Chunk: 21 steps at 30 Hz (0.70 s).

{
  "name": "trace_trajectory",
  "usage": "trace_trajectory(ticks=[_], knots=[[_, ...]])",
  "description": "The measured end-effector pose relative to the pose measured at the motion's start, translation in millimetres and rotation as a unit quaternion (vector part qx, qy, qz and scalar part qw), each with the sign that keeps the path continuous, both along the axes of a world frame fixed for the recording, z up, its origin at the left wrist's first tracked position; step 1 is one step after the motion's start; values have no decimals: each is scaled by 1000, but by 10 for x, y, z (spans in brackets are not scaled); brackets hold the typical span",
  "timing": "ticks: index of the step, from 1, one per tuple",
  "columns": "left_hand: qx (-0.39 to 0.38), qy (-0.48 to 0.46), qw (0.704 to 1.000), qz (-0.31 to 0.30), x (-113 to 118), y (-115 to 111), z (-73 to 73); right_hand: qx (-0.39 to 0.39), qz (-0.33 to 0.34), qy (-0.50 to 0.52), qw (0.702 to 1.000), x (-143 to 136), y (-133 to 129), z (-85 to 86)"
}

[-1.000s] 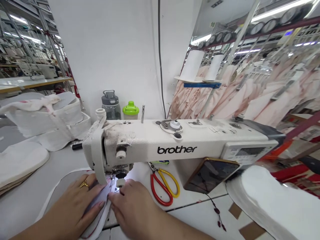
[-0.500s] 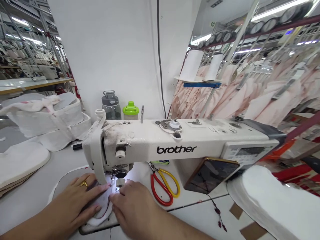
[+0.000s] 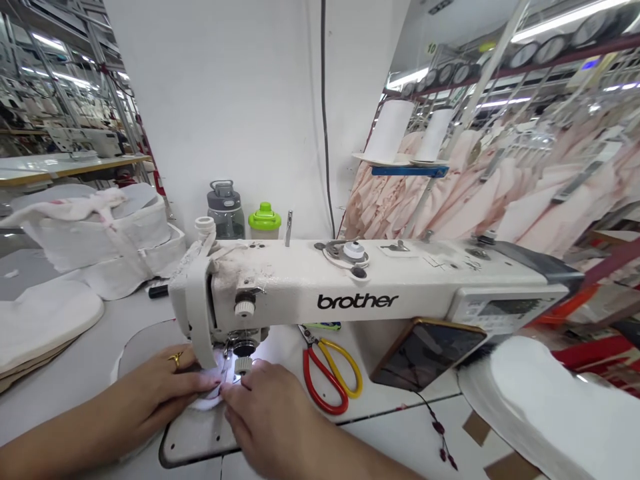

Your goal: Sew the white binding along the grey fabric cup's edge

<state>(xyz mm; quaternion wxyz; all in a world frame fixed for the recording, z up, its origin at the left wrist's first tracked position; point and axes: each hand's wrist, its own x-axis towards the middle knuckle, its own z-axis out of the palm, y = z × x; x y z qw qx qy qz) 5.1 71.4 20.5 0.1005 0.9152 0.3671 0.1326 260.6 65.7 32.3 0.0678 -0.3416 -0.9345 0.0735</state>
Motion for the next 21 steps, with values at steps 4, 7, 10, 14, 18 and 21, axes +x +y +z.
trace_trajectory(ticks=[4, 7, 10, 14, 18, 21], knots=[[45, -19, 999, 19, 13, 30, -42, -31, -42, -25, 998, -41, -2, 24], [54, -24, 998, 31, 12, 57, -80, -50, -62, -43, 996, -67, 1, 67], [68, -25, 996, 44, 23, 72, -130, -53, -56, -52, 996, -78, 3, 110], [91, -17, 992, 87, 112, 15, -177, -53, -59, -48, 996, -83, -2, 141], [103, 1, 987, 123, 185, -71, -148, -43, -55, -39, 997, -77, -3, 141], [96, 9, 989, 111, 118, -66, -87, -27, -47, -12, 998, -55, 7, 131]])
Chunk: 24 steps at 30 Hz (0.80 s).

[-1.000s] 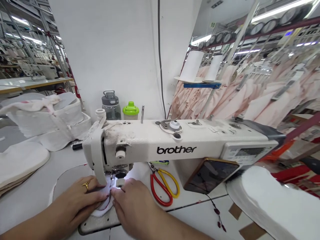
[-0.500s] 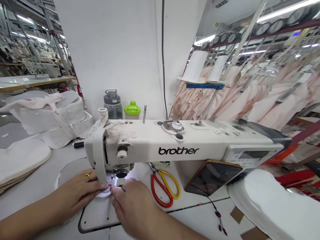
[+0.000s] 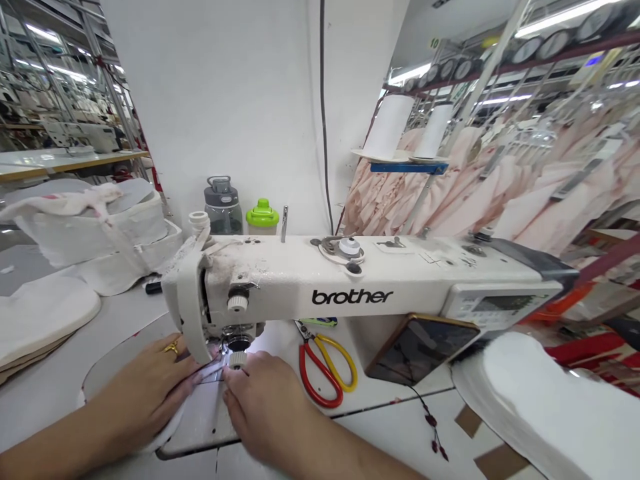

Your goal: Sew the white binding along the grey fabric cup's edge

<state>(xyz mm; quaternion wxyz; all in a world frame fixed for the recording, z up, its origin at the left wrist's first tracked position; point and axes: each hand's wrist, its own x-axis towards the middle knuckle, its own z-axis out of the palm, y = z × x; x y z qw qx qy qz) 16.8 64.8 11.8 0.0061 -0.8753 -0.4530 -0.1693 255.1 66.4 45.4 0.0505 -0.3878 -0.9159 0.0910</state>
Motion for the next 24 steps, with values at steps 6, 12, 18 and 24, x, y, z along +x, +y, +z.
trace_trajectory(ticks=[6, 12, 18, 24], knots=[[-35, 38, 997, -59, -163, 110, 105, 9, 15, 21, 1000, 27, 13, -7], [-36, 35, 999, -1, -5, -30, 139, 18, 14, -2, 1000, 0, 10, -56], [-43, 55, 997, 36, 140, -142, 78, 8, -20, -27, 999, -36, -10, -39], [-7, 38, 998, 39, 90, -176, -7, -2, -17, -5, 1000, -39, -3, 33]])
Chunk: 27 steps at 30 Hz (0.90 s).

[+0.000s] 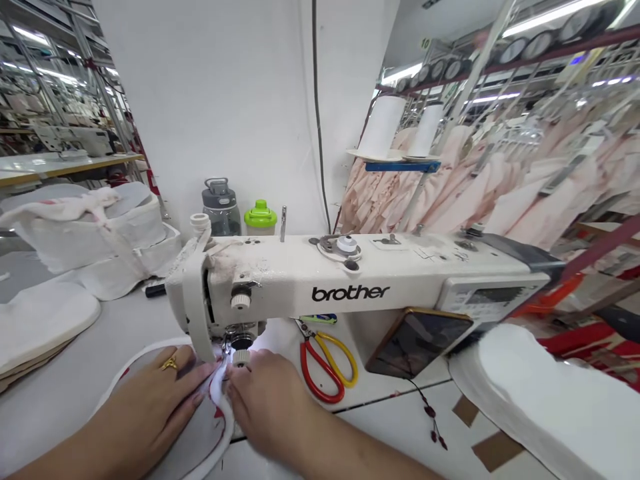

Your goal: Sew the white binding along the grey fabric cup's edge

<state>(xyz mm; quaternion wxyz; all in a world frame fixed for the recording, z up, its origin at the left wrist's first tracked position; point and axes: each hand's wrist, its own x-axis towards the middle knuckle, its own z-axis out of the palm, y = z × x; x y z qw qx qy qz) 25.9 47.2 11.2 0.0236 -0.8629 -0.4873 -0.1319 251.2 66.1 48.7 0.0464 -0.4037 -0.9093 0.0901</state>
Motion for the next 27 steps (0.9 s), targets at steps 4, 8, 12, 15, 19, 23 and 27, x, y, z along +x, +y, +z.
trace_trajectory(ticks=[4, 8, 12, 15, 19, 23, 27], knots=[[-58, -22, 996, -72, -192, 38, 178, 11, 13, 25, 1000, 54, 15, -3], [-58, -6, 993, -100, -232, 60, 271, 12, 86, 28, 996, 117, 7, 20], [15, 6, 997, -76, -94, -18, 135, 17, 112, 28, 993, 159, 5, 13], [60, 20, 996, -61, 15, -81, 63, 23, 104, 18, 994, 173, 23, -6], [115, 34, 991, -66, 82, -103, 67, 7, 86, 6, 996, 180, 47, 5], [151, 32, 986, -58, 98, -79, 43, -10, 56, 12, 998, 188, 68, 33], [136, 29, 989, -44, 115, -52, 4, 3, 24, 13, 1000, 188, 91, 26]])
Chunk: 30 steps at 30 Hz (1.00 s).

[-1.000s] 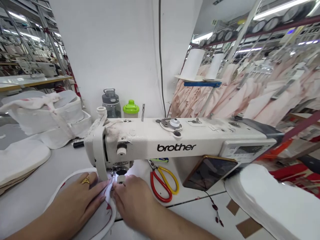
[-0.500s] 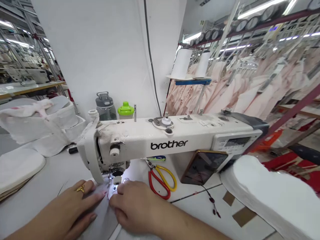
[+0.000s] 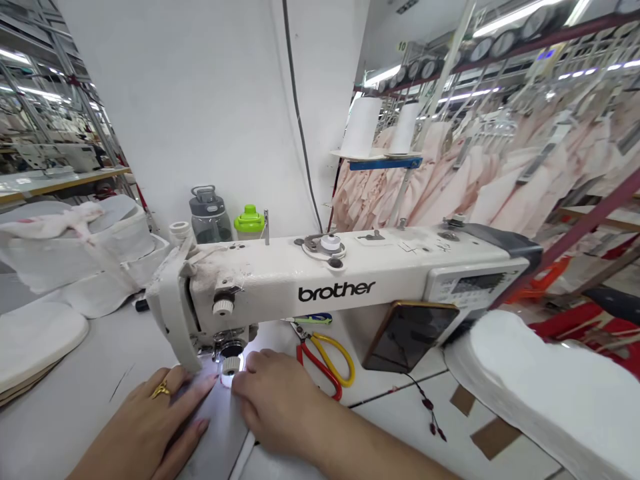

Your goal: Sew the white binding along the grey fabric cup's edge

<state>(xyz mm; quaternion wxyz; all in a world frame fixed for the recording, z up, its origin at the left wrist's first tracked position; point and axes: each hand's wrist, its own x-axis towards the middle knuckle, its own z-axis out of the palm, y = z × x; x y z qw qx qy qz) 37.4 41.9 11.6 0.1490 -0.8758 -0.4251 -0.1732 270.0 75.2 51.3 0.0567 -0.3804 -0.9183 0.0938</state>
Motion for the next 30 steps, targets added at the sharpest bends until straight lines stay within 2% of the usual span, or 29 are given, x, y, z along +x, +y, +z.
trace_trajectory(ticks=[9, 14, 20, 23, 25, 30], knots=[[-84, -46, 995, 35, -74, 106, -62, 53, -27, -9, 998, -65, 6, -86], [-115, -47, 992, 7, -195, 215, -91, 68, -26, 5, 997, -75, -34, -133], [-134, -54, 989, -20, -299, 334, 18, 74, -24, 25, 997, -99, -103, -122], [-158, -40, 986, -38, -248, 291, 94, 72, -28, 36, 996, -99, -120, -137], [-144, -29, 988, -38, -183, 203, 89, 67, -27, 48, 996, -86, -113, -145], [-59, 40, 997, -39, -98, -4, -105, 37, -21, 58, 997, -23, -21, -130]])
